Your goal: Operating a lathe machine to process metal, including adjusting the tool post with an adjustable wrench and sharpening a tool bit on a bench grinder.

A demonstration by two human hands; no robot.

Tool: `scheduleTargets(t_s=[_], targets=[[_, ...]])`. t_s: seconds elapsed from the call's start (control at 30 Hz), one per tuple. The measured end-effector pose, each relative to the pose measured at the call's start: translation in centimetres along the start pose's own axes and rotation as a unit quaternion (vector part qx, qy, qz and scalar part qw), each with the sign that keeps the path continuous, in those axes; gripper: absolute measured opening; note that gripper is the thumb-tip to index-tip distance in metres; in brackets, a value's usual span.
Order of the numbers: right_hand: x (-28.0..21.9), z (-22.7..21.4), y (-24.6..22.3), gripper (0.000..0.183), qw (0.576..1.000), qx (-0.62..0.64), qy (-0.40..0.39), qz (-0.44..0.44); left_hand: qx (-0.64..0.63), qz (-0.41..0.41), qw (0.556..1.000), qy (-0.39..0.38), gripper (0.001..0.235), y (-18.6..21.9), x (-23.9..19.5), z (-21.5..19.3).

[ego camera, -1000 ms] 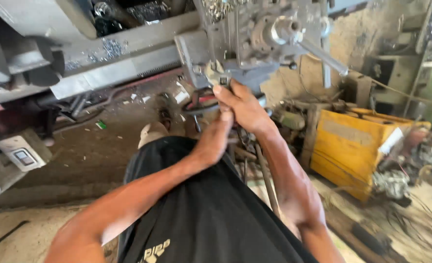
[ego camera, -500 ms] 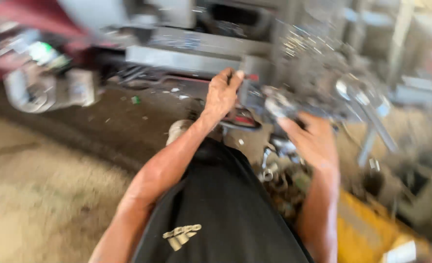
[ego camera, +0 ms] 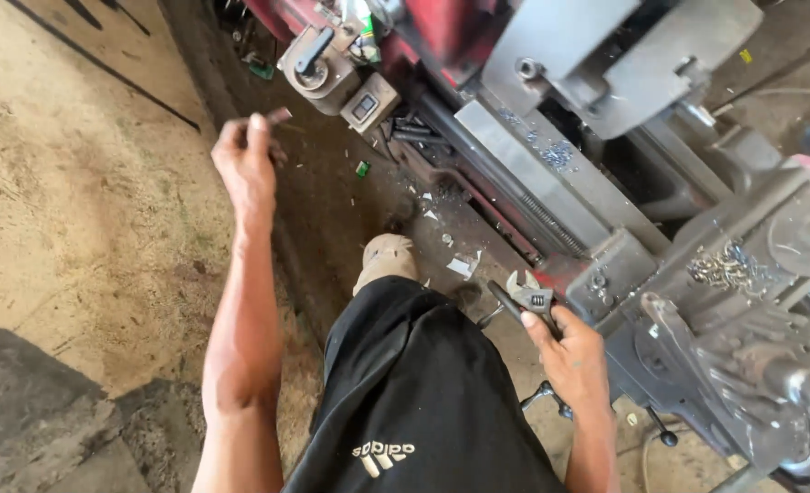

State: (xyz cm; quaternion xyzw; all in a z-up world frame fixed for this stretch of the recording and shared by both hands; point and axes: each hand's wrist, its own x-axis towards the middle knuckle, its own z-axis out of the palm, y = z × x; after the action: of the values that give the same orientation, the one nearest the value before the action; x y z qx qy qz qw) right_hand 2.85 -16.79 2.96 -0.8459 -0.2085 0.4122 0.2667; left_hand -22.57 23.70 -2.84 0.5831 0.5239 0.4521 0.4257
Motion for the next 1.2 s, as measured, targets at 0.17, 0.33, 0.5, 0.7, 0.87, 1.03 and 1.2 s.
scheduleTargets(t_s=[0.17, 0.33, 0.5, 0.7, 0.87, 1.03, 1.2], targets=[[3.1, 3.7, -4.7, 0.049, 1.000, 0.004, 0.007, 0.028, -0.011, -0.052, 0.997, -0.047, 0.027, -0.8, 11.3, -0.3], [7.4, 9.5, -7.8, 0.054, 0.994, -0.053, 0.070, 0.062, 0.027, -0.039, 0.990, -0.136, 0.030, -13.0, 25.8, 6.8], [8.1, 13.3, -14.5, 0.042, 0.970, -0.062, 0.078, 0.220, 0.017, -0.050, 0.974, -0.219, 0.029, -17.5, 30.8, 15.1], [9.0, 15.7, -19.8, 0.042, 0.940, -0.024, 0.069, 0.332, -0.015, -0.113, 0.931, -0.346, 0.025, -18.1, 31.0, 17.0], [11.1, 16.6, -20.6, 0.066, 0.939, -0.043, 0.067, 0.334, 0.199, 0.057, 0.938, -0.277, 0.026, -18.5, 30.1, 15.9], [12.1, 16.9, -21.0, 0.036, 0.952, -0.034, 0.075, 0.295, 0.269, 0.175, 0.903, -0.286, 0.027, -21.9, 29.6, 17.0], [12.2, 17.6, -20.2, 0.044, 0.964, -0.014, 0.107, 0.242, 0.305, 0.238, 0.871, -0.301, 0.035, -24.1, 30.4, 17.0]])
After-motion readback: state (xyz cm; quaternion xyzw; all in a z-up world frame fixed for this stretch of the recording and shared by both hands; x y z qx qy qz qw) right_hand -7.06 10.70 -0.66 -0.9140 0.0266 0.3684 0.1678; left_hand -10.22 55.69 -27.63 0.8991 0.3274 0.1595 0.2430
